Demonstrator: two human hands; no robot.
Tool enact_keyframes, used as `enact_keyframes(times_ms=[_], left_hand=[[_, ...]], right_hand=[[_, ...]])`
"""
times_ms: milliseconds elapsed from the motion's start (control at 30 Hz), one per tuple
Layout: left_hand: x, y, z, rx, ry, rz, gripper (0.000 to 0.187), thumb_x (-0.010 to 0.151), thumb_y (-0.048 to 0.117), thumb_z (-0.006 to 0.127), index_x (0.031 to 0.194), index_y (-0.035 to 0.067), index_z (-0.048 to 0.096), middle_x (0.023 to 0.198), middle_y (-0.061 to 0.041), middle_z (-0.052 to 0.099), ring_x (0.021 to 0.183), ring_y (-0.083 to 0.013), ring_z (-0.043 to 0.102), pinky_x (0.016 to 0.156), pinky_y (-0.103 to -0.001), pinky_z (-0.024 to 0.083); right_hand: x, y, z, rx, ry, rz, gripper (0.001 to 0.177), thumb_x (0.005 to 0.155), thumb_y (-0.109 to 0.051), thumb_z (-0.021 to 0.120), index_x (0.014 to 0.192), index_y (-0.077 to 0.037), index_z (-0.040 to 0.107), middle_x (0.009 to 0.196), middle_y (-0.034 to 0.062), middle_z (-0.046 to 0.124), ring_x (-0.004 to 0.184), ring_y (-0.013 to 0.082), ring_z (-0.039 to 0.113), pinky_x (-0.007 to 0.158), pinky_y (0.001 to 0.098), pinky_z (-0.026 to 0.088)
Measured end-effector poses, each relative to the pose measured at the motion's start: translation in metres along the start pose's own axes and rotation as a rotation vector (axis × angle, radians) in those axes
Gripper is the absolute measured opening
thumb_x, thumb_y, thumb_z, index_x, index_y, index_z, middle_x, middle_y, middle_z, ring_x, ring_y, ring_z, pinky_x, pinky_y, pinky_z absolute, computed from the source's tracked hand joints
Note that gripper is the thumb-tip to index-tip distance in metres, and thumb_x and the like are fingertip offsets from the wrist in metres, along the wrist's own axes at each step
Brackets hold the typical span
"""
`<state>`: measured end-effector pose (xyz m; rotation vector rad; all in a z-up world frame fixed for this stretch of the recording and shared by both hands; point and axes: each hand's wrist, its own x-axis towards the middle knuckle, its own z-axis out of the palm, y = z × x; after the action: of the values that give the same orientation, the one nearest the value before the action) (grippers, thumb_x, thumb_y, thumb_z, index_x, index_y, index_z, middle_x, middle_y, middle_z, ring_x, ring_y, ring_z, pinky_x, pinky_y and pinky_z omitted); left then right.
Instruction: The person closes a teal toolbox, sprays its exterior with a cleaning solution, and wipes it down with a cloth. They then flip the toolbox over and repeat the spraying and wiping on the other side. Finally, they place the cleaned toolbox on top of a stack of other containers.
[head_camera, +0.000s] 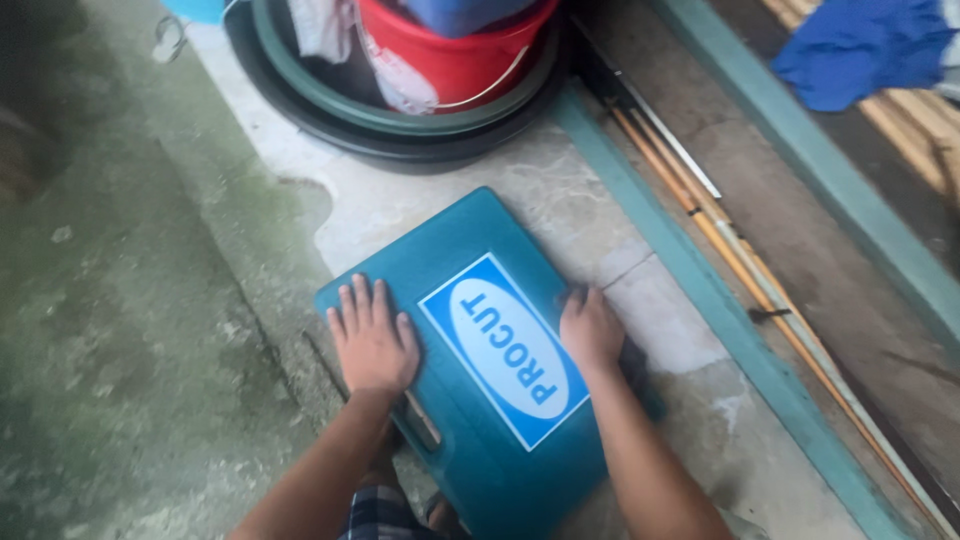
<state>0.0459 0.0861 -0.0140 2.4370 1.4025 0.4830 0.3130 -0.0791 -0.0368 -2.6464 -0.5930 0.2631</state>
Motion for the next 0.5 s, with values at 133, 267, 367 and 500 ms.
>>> enact_keyframes(times_ms=[133, 267, 367, 500], left_hand=[[-0.001, 0.002, 0.002, -0.006, 0.022, 0.016, 0.065, 0.096, 0.033, 0.046, 0.152, 0.001, 0.042, 0.165, -0.023, 0.027, 0.154, -0.0411, 0.019, 0.124, -0.057, 0.008], [-0.001, 0.003, -0.006, -0.031, 0.045, 0.031, 0.065, 0.095, 0.031, 0.047, 0.151, -0.002, 0.043, 0.164, -0.026, 0.029, 0.153, -0.0435, 0.021, 0.123, -0.059, 0.010], [-0.001, 0.005, -0.011, -0.063, 0.033, 0.024, 0.064, 0.094, 0.030, 0.048, 0.150, -0.002, 0.043, 0.162, -0.027, 0.031, 0.152, -0.0452, 0.022, 0.122, -0.060, 0.010], [-0.002, 0.002, -0.011, -0.074, 0.030, 0.037, 0.065, 0.094, 0.029, 0.050, 0.149, -0.004, 0.043, 0.160, -0.029, 0.032, 0.151, -0.0466, 0.024, 0.122, -0.060, 0.010]], right_hand=[[0.067, -0.045, 0.040, -0.009, -0.060, -0.026, 0.049, 0.103, -0.046, 0.036, 0.118, -0.007, 0.061, 0.122, 0.0252, 0.067, 0.114, 0.0481, 0.061, 0.098, 0.0578, 0.046], [0.123, -0.101, 0.065, 0.102, -0.135, 0.013, 0.055, 0.102, -0.048, 0.039, 0.129, -0.004, 0.060, 0.132, 0.0275, 0.062, 0.122, 0.0477, 0.057, 0.102, 0.0550, 0.045], [0.138, -0.157, 0.079, 0.049, -0.131, -0.069, 0.053, 0.101, -0.046, 0.039, 0.132, -0.007, 0.059, 0.131, 0.0257, 0.062, 0.121, 0.0472, 0.056, 0.102, 0.0559, 0.043], [0.103, -0.220, 0.093, -0.184, -0.103, -0.573, 0.041, 0.090, -0.042, 0.054, 0.110, -0.013, 0.075, 0.121, 0.0166, 0.070, 0.119, 0.0390, 0.061, 0.102, 0.0528, 0.041]])
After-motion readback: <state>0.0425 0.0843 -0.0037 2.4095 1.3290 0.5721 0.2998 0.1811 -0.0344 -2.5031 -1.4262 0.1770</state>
